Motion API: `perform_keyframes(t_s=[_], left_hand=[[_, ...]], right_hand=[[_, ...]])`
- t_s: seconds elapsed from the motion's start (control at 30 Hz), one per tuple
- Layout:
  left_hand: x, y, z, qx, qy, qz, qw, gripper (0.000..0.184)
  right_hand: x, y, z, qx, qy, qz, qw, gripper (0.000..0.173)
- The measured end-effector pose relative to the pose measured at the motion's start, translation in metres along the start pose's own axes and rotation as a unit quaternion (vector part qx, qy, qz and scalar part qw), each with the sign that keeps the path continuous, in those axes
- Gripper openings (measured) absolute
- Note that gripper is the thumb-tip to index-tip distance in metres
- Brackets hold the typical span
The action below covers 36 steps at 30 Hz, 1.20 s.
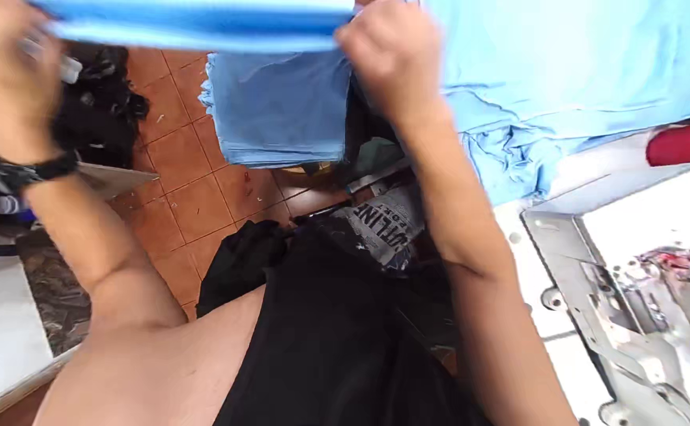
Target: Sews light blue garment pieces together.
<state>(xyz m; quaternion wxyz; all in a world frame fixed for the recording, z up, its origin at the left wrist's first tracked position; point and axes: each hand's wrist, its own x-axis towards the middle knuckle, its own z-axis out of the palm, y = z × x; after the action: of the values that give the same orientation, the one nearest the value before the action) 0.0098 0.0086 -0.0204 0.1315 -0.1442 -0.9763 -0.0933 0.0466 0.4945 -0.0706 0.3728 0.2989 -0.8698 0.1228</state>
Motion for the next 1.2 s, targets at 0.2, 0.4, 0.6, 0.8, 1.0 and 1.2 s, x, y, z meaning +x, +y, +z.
perform_keyframes(t_s=[0.2,0.4,0.6,0.8,1.0,1.2], left_hand=[[-0.026,0.116,0.156,0.077,-0.476,0.038,0.875,0.026],[-0.009,0.416,0.177,-0.278,-0.231,0.454,0.814,0.027],[0.018,0.471,0.188,-0.241,-0.097,0.313,0.914,0.025],[0.057,0.465,0.136,-0.636,-0.316,0.220,0.669,0.005],[0.028,0.452,0.128,-0.377,-0.166,0.318,0.854,0.023],[-0.020,0.458,0.177,-0.362,-0.135,0.278,0.879,0.038]], right_hand=[[-0.154,-0.055,0.079,0.070,-0.285,0.036,0.955,0.019],[-0.273,-0.145,-0.024,0.254,-0.340,0.260,0.867,0.017],[-0.317,-0.122,-0.171,0.163,-0.004,0.535,0.829,0.022],[-0.243,-0.037,-0.123,0.561,0.257,0.482,0.622,0.062],[-0.196,0.012,-0.089,0.460,0.260,0.638,0.561,0.060],[-0.210,0.023,-0.105,0.442,0.092,0.649,0.612,0.015]])
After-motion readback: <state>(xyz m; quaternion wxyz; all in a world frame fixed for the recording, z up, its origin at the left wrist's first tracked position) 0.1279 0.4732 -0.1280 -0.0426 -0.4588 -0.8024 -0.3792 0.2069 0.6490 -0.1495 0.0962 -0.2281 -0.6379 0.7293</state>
